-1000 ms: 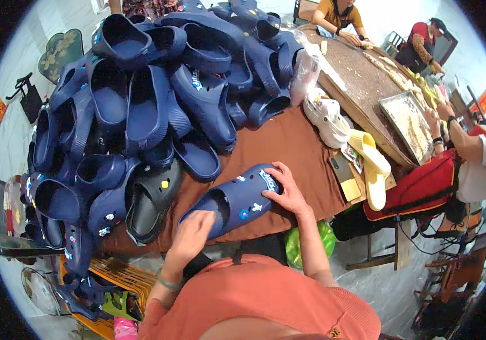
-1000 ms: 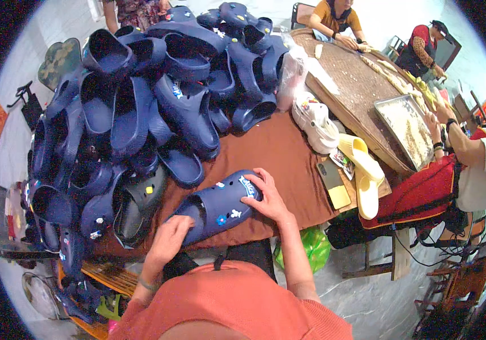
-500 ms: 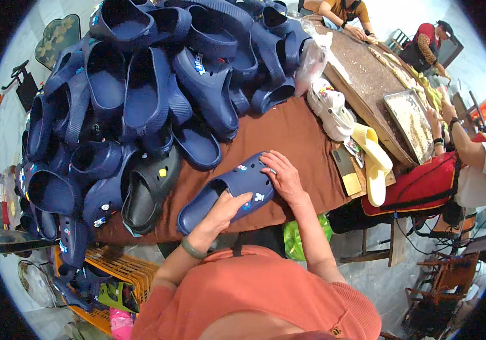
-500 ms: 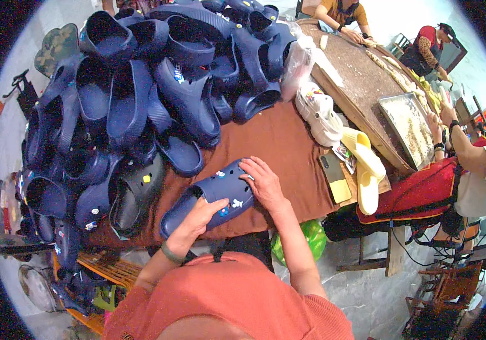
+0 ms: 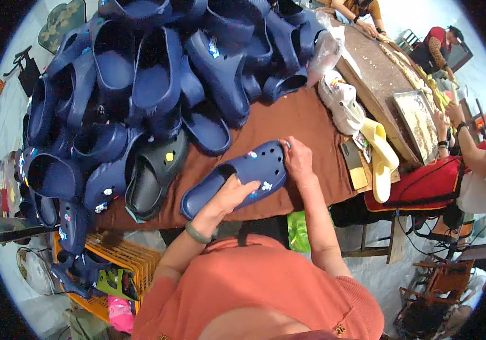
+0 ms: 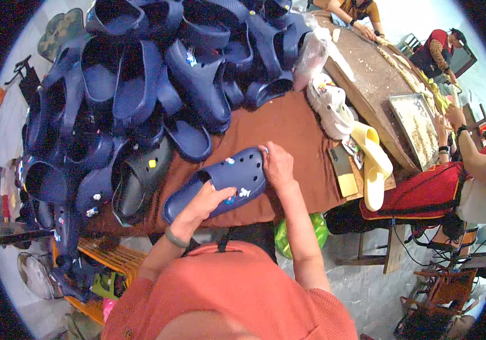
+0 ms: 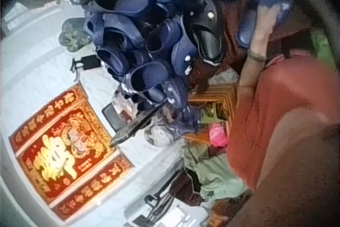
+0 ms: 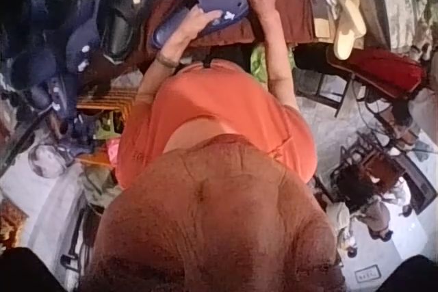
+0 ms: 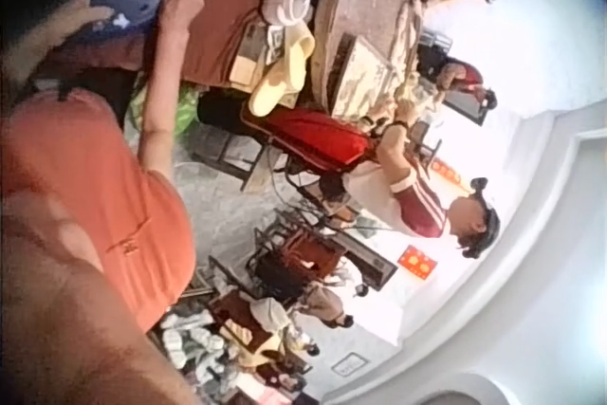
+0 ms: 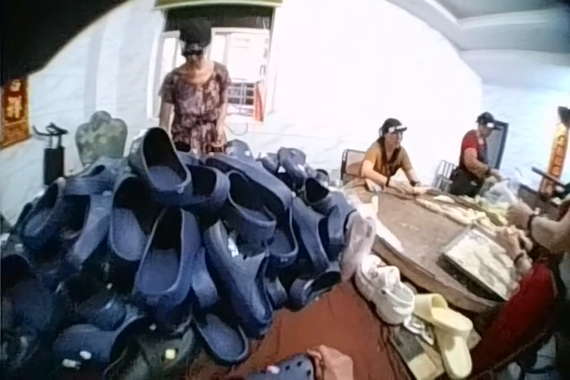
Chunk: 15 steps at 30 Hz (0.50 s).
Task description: Attaching decorative charms or labels to clog-style shoes.
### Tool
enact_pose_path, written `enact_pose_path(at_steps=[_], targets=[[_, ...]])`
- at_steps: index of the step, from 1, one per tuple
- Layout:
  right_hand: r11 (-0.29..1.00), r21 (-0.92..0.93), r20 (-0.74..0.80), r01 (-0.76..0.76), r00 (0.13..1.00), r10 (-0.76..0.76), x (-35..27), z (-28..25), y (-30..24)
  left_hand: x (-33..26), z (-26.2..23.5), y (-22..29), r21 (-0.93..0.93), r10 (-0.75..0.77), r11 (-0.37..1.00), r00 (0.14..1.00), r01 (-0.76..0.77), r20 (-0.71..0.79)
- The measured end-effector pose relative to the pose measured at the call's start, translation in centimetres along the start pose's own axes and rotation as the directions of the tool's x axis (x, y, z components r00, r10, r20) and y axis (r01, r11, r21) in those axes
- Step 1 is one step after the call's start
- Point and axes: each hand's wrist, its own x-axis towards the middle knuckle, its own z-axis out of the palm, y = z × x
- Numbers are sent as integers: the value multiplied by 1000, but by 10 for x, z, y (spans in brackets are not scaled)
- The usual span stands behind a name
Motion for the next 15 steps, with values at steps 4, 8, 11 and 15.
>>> enact_pose_path(at_steps=[4,8,11,15], targets=[[992,-123,99,-42,994,54,10,3,6,4,2,-1,75,71,995,997,-70,-7],[981,-115,190,-158,966,178,21,3,6,9,-3,-6,47,68,997,998,-68,15],[946,189,190,-263,955,228,30,16,34,6,0,-11,18,84,996,996,-83,-14],[933,123,166,-339,934,318,70,19,54,5,-8,-11,39,39,998,999,-40,14]])
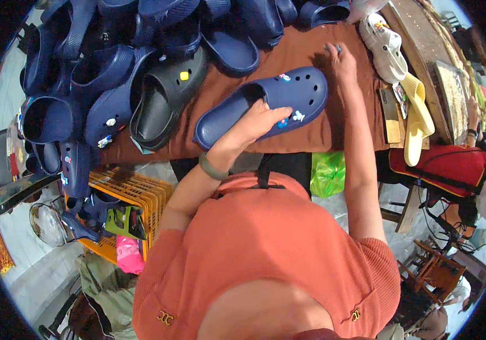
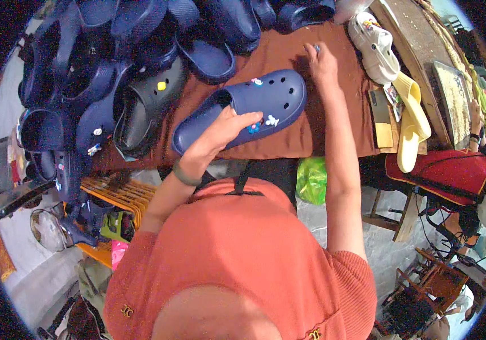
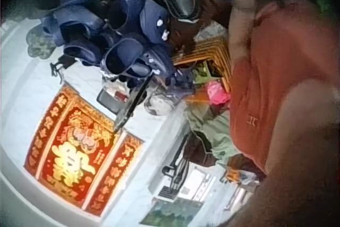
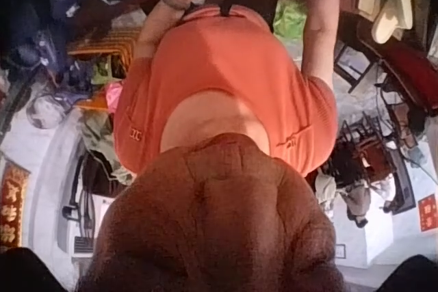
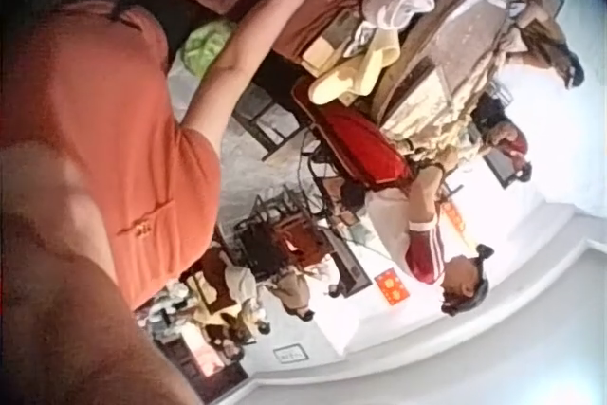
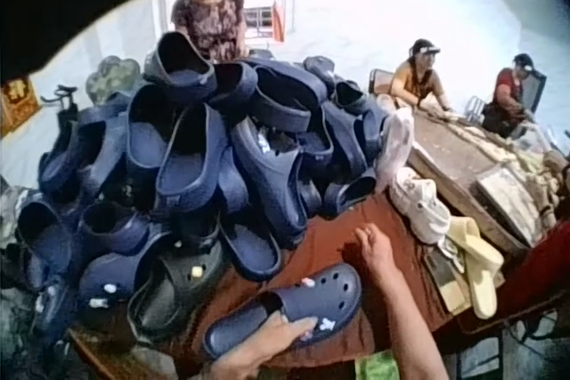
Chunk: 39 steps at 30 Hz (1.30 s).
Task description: Attaching decorative charms or labels to clog-style shoes.
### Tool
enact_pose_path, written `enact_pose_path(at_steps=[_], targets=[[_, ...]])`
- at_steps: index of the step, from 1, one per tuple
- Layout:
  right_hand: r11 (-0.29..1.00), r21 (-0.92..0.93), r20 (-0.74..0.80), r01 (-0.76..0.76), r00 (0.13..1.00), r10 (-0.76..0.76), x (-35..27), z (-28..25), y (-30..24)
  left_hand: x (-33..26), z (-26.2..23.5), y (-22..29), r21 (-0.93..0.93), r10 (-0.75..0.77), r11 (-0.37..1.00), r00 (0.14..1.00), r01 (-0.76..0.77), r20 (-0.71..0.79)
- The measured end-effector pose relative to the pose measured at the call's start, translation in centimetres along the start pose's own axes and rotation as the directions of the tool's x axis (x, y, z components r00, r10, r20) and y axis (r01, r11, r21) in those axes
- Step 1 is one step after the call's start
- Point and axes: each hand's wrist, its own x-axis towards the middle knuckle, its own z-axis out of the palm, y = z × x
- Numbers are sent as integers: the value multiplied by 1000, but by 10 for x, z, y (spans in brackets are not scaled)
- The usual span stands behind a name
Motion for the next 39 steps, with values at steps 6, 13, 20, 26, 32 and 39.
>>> enact_pose_path(at_steps=[6,13,20,26,32,39], targets=[[897,-113,-177,428,879,-442,15,-3,6,3,3,2,-21,-25,999,999,25,22],[556,262,473,789,398,-786,-48,-8,-67,2,2,1,98,19,995,999,-23,45],[770,190,424,609,657,-624,-60,12,-73,3,-1,0,120,20,992,999,-24,28],[801,5,265,599,771,-579,-69,27,-84,2,-3,2,179,-12,984,999,4,43],[857,-41,322,514,819,-476,-65,30,-91,2,-3,-1,160,-3,987,999,-4,42],[946,172,-19,275,961,-276,-28,29,-40,-3,4,9,8,18,1000,996,-17,-83]])
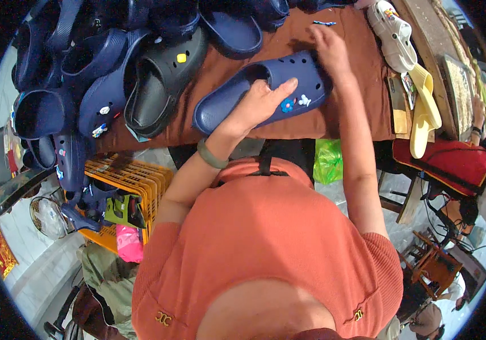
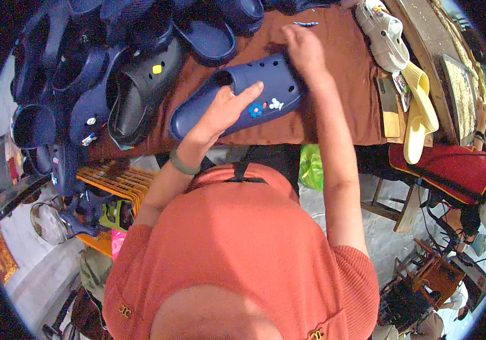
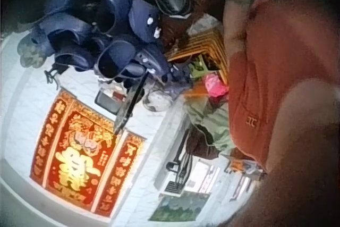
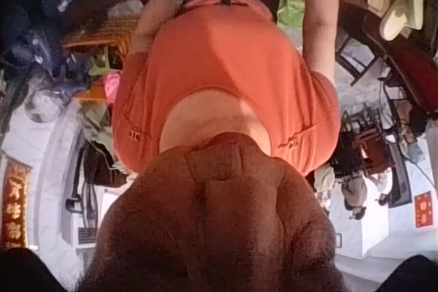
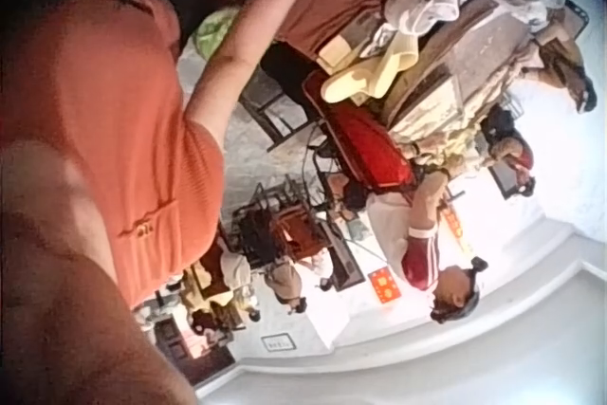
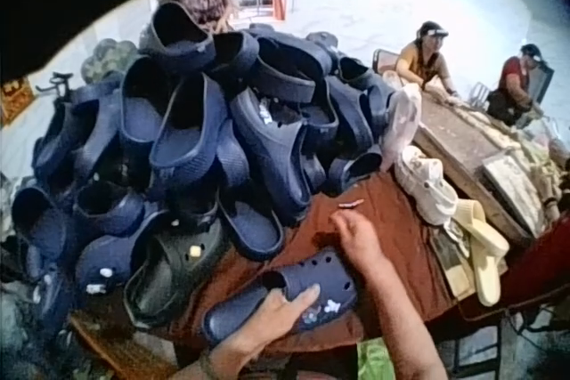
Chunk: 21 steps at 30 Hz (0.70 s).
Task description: Attaching decorative charms or labels to clog-style shoes.
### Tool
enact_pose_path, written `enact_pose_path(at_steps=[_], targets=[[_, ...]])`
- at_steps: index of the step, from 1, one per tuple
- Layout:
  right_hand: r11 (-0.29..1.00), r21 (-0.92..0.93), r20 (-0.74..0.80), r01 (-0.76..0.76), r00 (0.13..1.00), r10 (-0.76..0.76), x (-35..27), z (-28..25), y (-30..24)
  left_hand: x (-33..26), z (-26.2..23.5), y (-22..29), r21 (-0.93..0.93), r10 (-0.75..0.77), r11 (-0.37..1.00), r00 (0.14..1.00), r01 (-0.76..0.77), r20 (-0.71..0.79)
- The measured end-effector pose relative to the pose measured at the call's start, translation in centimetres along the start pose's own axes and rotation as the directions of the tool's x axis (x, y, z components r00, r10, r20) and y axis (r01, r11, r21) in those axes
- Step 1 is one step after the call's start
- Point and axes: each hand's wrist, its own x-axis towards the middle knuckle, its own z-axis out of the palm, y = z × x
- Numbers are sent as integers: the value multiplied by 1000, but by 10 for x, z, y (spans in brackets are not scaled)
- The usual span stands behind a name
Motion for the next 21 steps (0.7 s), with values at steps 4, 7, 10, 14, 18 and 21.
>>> enact_pose_path(at_steps=[4,7,10,14,18,21], targets=[[988,-118,-48,-100,994,94,32,-20,58,1,-1,-2,-48,12,999,1000,-13,-21],[826,-557,-273,86,921,-279,34,-51,91,7,8,-5,-48,18,999,1000,-16,23],[965,259,137,-39,991,3,14,-49,16,3,-5,-11,-65,38,997,999,-40,-31],[767,-134,655,627,637,-407,-50,-56,-42,0,-2,-4,-72,-81,994,996,79,-28],[756,-307,541,579,759,-362,-78,-43,-54,5,-3,-10,-43,-59,997,998,59,-11],[731,-354,506,584,776,-375,-84,-37,-50,3,-3,-8,-68,-81,994,997,81,4]])
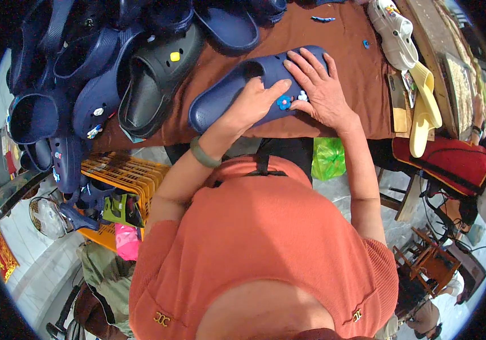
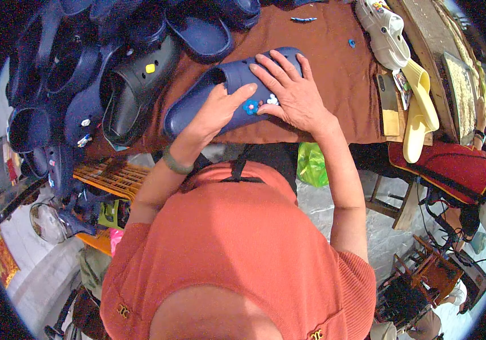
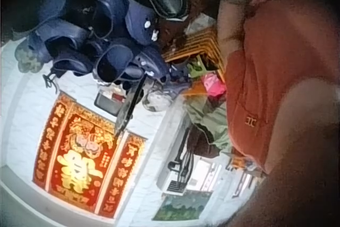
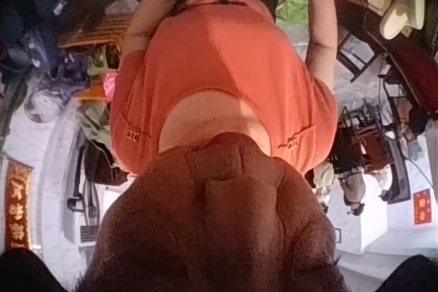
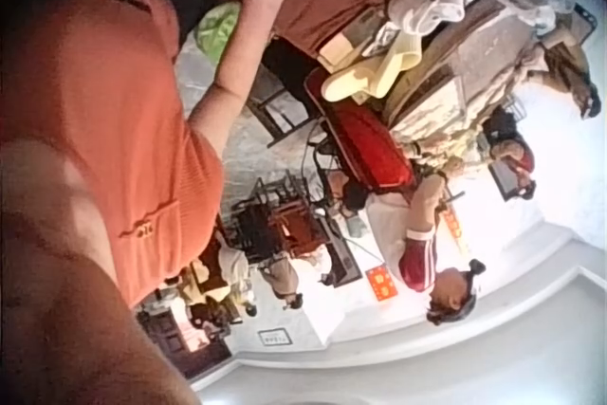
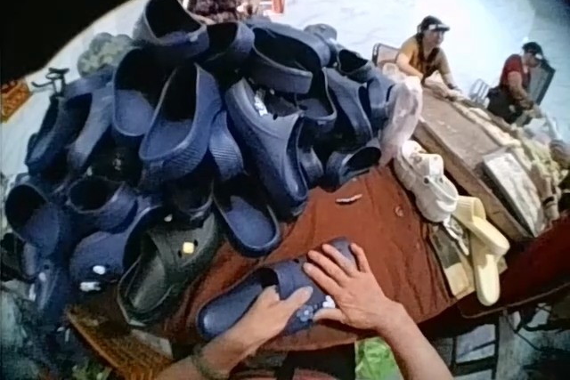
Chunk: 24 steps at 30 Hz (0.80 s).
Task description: Attaching decorative charms or labels to clog-style shoes.
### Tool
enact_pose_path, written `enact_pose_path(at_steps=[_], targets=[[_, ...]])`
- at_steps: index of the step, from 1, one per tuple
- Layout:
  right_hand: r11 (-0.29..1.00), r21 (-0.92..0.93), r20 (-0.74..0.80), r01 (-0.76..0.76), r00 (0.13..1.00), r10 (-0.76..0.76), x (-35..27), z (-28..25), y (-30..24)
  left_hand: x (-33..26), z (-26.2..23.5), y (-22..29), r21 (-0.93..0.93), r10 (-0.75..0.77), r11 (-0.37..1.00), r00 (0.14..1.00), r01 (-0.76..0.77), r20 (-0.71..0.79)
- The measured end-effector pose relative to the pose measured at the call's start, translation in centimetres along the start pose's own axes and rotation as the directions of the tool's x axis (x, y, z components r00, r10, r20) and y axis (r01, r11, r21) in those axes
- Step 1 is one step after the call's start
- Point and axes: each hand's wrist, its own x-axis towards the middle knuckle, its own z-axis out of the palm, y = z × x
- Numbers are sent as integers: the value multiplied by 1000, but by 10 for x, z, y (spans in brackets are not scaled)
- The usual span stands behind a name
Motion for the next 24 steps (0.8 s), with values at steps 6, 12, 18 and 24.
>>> enact_pose_path(at_steps=[6,12,18,24], targets=[[1000,24,-135,-5,991,8,-6,15,-3,-2,2,0,-101,17,995,1000,-15,13],[992,121,-238,40,971,-10,-8,19,-3,-3,3,2,-104,-14,994,1000,13,0],[967,256,-380,-13,918,113,-5,27,-2,-1,1,2,-53,-4,999,999,6,47],[968,214,-349,-131,915,201,3,21,3,1,3,2,54,89,994,994,-92,58]])
